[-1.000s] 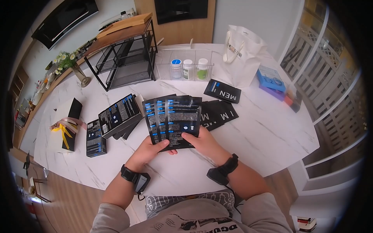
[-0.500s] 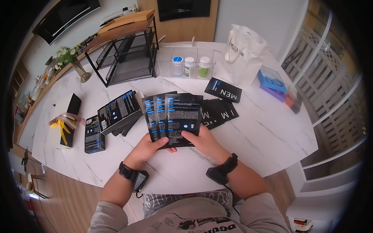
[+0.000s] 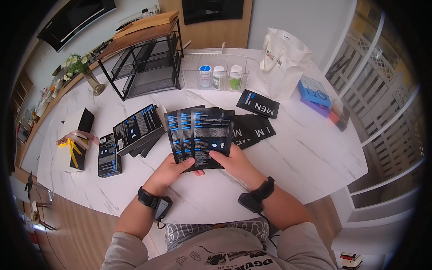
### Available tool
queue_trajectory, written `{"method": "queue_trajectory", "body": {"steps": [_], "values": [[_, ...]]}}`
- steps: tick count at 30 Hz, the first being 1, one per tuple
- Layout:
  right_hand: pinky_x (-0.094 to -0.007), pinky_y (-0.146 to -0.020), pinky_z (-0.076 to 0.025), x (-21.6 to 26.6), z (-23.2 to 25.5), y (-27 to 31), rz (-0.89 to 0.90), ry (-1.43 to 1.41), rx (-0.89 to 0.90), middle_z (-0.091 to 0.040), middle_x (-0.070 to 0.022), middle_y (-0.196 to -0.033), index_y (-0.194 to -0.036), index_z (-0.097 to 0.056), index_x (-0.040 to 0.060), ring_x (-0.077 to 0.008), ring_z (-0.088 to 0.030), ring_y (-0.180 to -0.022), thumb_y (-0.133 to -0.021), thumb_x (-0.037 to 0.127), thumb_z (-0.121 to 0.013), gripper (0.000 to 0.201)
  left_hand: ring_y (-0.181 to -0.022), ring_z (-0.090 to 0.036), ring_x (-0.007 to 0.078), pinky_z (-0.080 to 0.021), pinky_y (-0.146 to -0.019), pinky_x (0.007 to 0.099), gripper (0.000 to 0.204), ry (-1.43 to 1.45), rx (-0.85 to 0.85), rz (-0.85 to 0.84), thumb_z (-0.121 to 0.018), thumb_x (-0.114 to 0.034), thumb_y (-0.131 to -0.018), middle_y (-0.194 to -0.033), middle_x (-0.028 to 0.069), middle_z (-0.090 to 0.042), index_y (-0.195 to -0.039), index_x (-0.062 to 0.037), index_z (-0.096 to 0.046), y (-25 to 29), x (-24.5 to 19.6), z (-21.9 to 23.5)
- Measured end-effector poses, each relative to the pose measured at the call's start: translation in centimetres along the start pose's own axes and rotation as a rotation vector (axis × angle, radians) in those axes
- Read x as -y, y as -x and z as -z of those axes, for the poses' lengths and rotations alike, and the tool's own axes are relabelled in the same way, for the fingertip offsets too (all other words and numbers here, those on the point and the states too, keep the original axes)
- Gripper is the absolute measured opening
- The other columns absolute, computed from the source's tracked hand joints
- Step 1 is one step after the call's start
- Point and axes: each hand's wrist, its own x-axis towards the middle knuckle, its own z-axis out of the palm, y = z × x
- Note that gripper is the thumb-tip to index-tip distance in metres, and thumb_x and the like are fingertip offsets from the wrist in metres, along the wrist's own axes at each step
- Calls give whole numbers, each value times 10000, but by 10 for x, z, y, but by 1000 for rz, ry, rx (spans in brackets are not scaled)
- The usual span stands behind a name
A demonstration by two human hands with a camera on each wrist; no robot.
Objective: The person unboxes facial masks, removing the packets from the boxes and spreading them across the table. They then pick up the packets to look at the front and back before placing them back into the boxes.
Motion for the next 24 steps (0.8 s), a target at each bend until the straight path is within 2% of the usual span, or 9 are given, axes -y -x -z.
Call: {"method": "queue_trajectory", "body": {"steps": [10, 20, 24], "values": [[-277, -876, -498, 3, -1, 1, -40, 35, -31, -649, -47, -1139, -1242, -568, -16, -108, -596, -1000, -962, 52, -595, 289, -906, -685, 217, -559, -817, 333, 294, -32, 6, -9, -524, -145, -1022, -1060, 144, -684, -1237, 49, -576, -1, 2, 2], [-291, -921, -484, 1, 0, 1, -10, 25, -16, -637, -55, -1172, -1254, -554, -21, -117, -583, -1049, -968, 50, -584, 296, -901, -691, 221, -564, -826, 342, 300, 2, 2, -14, -522, -157, -1024, -1075, 146, -680, -1236, 48, -577, -2, 4, 2], [-294, -928, -481, 2, 0, 1, -8, 24, -2, -636, -57, -1175, -1259, -548, -23, -119, -582, -1054, -969, 48, -580, 300, -875, -699, 241, -579, -786, 349, 272, -17, -14, -38, -512, -156, -1028, -1009, 155, -693, -1201, 40, -586, -1, 1, -2]]}}
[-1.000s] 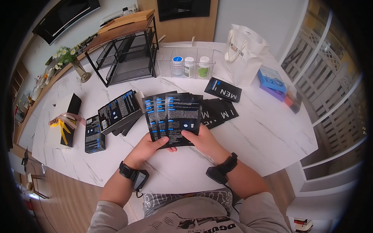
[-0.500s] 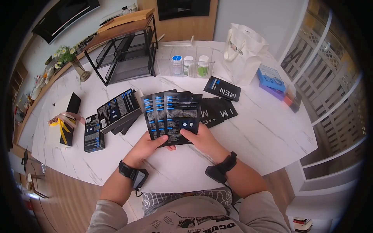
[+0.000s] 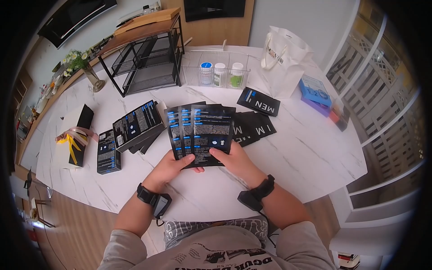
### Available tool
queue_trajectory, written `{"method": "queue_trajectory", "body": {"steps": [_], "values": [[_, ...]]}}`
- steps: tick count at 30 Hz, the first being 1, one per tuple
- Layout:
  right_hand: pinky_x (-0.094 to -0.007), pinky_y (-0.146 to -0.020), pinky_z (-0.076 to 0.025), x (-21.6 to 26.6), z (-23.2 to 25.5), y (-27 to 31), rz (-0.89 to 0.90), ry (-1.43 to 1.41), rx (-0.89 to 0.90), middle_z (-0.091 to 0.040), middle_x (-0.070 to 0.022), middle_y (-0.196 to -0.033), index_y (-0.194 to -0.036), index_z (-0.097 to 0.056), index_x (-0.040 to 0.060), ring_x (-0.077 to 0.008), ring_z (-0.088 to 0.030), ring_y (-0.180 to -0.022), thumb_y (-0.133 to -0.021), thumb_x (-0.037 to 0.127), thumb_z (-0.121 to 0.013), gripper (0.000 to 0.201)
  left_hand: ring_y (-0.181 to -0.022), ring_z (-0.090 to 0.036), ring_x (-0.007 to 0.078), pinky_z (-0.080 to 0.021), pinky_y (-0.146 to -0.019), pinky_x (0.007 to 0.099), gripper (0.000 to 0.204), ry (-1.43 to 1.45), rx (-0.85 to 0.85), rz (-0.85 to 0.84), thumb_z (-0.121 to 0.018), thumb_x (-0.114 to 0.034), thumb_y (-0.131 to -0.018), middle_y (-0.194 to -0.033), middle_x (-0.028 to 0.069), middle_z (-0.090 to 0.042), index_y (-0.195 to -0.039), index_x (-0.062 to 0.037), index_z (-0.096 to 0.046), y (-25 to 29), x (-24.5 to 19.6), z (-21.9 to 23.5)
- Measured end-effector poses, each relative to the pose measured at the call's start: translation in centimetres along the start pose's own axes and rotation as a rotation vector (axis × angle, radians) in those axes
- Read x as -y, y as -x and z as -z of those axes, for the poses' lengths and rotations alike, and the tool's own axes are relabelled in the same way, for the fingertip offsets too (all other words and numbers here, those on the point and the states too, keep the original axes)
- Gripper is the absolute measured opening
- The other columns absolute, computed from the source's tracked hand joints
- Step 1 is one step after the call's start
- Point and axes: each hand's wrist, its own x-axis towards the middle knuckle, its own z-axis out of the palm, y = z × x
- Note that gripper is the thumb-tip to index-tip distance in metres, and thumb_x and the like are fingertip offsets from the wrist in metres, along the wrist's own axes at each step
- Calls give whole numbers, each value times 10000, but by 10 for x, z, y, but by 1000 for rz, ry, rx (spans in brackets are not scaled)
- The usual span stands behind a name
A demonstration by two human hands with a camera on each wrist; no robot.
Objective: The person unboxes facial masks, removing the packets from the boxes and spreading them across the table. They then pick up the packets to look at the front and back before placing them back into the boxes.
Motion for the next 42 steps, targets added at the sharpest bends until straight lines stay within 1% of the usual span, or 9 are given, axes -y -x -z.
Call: {"method": "queue_trajectory", "body": {"steps": [5, 8, 20, 42], "values": [[-296, -929, -480, 0, 0, 0, -9, 8, -11, -637, -60, -1170, -1254, -549, -24, -122, -583, -1049, -966, 42, -579, 296, -879, -698, 239, -578, -792, 349, 273, 4, -5, 9, -511, -154, -1029, -1037, 151, -687, -1206, 39, -585, -1, 2, 1], [-296, -929, -480, 0, 0, 0, -9, 7, -11, -637, -63, -1169, -1252, -549, -25, -123, -583, -1047, -965, 40, -580, 296, -906, -688, 224, -565, -824, 341, 301, 15, 10, 30, -514, -159, -1028, -1082, 148, -678, -1236, 49, -577, 0, 2, 3], [-295, -926, -484, 1, -1, 1, 0, 21, -22, -642, -62, -1162, -1258, -548, -26, -124, -588, -1044, -962, 47, -588, 308, -899, -688, 225, -565, -820, 339, 295, 26, 0, 37, -519, -151, -1024, -1100, 151, -673, -1231, 50, -582, 0, -2, 1], [-288, -907, -493, -5, 1, -1, 26, -9, -5, -648, -48, -1156, -1251, -566, -20, -114, -590, -1030, -961, 47, -588, 298, -896, -687, 222, -564, -817, 340, 293, -19, 13, 44, -516, -153, -1025, -1064, 157, -683, -1223, 53, -578, 1, -2, 2]]}}
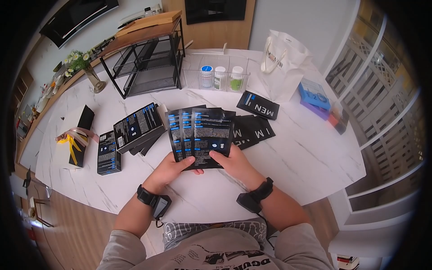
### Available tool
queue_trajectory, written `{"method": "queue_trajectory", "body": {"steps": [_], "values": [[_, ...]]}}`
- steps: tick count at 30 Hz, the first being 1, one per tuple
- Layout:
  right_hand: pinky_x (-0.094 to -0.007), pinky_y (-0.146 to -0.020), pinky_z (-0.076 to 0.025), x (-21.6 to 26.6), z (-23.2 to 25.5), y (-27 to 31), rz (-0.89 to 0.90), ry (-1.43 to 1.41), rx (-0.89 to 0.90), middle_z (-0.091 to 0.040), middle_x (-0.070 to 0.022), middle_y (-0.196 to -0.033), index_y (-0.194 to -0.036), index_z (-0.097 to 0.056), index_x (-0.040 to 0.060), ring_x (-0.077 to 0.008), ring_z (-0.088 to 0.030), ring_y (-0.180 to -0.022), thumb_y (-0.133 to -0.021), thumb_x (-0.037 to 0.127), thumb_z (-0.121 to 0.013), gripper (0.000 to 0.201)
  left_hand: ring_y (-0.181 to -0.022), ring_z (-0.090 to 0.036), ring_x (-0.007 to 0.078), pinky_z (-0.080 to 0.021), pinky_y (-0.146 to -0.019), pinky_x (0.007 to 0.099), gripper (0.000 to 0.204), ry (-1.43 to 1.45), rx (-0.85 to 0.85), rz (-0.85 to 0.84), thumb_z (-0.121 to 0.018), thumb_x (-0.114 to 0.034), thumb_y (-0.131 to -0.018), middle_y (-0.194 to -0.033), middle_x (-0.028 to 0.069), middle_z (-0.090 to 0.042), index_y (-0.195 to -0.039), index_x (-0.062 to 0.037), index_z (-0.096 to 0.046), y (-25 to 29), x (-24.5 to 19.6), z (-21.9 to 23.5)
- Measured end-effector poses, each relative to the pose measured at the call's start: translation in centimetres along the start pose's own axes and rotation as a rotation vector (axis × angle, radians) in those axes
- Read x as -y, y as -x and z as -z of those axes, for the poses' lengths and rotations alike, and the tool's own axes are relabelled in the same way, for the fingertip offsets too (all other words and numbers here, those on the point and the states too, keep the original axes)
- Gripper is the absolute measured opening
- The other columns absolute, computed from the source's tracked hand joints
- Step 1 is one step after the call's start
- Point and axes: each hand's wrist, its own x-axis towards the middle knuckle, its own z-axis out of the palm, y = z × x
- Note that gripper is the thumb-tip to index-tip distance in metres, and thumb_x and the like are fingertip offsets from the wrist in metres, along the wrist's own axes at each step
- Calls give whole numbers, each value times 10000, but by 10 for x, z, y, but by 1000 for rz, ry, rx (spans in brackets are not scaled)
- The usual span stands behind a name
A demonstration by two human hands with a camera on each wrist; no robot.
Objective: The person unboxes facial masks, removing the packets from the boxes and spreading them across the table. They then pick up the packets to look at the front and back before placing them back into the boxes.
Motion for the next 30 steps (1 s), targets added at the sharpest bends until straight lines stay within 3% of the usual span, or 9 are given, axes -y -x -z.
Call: {"method": "queue_trajectory", "body": {"steps": [11, 17, 30], "values": [[-284, -914, -491, 1, 0, 1, -8, -18, 11, -642, -50, -1183, -1270, -560, -15, -116, -589, -1047, -973, 57, -577, 306, -873, -693, 232, -573, -789, 345, 278, 24, -36, -39, -504, -162, -1032, -1010, 154, -692, -1191, 48, -592, 0, 1, -3], [-284, -918, -487, 1, -1, 1, -2, -22, 16, -636, -50, -1190, -1273, -556, -17, -115, -584, -1054, -979, 62, -571, 305, -909, -686, 224, -565, -822, 334, 299, 41, -10, -19, -506, -150, -1030, -1106, 147, -666, -1244, 51, -565, 0, 2, 0], [-287, -919, -488, -1, 2, 0, 7, 18, 14, -633, -55, -1196, -1276, -549, -21, -115, -581, -1061, -979, 65, -571, 309, -924, -679, 227, -563, -836, 344, 314, 39, 17, -12, -505, -178, -1035, -1098, 153, -667, -1241, 52, -566, -1, 2, 1]]}}
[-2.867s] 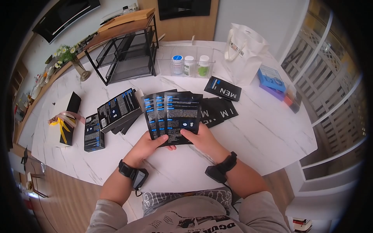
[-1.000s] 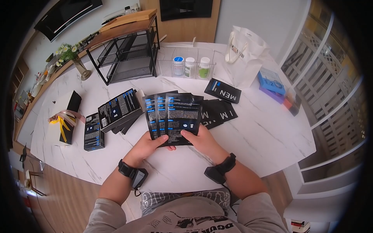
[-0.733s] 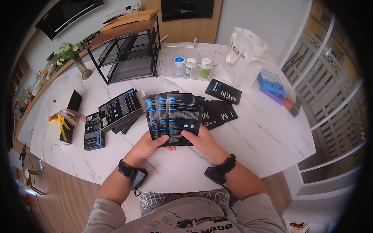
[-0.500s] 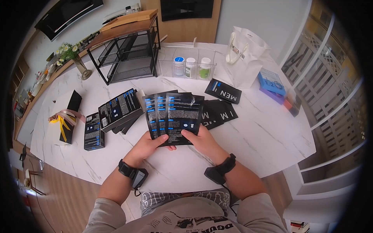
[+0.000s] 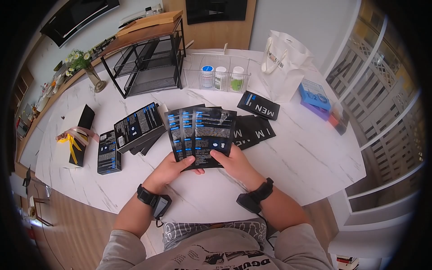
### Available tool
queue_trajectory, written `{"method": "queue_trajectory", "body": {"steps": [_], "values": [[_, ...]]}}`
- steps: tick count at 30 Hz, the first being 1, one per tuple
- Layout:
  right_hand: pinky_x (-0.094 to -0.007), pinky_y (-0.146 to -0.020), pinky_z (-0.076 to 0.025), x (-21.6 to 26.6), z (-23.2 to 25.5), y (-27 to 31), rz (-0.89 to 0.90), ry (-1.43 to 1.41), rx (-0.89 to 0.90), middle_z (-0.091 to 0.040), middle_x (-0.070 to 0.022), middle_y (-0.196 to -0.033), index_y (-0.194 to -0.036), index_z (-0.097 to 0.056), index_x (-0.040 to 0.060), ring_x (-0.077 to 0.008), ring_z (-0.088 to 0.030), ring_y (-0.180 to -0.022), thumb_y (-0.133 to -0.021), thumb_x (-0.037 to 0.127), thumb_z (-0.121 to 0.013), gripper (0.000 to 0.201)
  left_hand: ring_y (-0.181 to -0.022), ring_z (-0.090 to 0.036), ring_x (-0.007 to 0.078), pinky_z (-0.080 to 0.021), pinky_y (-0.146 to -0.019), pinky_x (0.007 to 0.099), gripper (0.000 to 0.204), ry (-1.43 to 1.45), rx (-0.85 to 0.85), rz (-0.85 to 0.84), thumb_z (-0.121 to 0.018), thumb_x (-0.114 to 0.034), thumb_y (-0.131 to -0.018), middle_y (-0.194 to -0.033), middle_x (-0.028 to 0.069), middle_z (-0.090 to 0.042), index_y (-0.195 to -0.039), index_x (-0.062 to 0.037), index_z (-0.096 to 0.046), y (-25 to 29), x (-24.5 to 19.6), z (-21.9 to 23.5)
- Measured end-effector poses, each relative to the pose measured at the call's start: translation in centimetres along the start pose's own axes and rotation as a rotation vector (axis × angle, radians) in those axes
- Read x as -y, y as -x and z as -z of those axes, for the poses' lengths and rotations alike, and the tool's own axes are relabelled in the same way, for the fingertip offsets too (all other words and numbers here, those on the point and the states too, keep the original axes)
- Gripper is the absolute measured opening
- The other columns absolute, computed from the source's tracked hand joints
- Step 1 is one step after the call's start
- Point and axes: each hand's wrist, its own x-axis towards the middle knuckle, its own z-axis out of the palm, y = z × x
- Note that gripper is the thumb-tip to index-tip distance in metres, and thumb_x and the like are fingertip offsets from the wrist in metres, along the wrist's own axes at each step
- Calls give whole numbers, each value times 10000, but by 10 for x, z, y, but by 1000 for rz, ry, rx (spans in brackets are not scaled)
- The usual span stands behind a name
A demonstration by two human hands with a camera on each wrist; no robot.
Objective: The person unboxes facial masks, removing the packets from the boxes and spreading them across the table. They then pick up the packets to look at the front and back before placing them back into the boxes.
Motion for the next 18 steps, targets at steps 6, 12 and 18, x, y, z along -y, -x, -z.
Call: {"method": "queue_trajectory", "body": {"steps": [6, 12, 18], "values": [[-287, -919, -489, 3, -2, 0, -5, -12, -6, -640, -53, -1183, -1267, -557, -21, -118, -584, -1060, -978, 62, -570, 301, -918, -678, 225, -560, -832, 340, 315, -18, 0, 3, -513, -186, -1033, -1058, 150, -678, -1233, 50, -571, 1, 0, 1], [-289, -922, -485, 3, -1, 0, 5, 28, 4, -642, -53, -1181, -1265, -564, -21, -117, -582, -1053, -984, 70, -567, 296, -917, -678, 220, -555, -833, 338, 306, -52, -7, 33, -521, -178, -1028, -1031, 154, -690, -1223, 51, -579, 1, -2, 1], [-288, -926, -480, 1, 1, 0, -3, 47, 6, -640, -50, -1182, -1262, -565, -24, -115, -576, -1051, -989, 78, -564, 291, -911, -680, 220, -550, -837, 338, 302, -70, -2, 37, -520, -173, -1027, -1006, 154, -699, -1221, 50, -583, 1, -2, 2]]}}
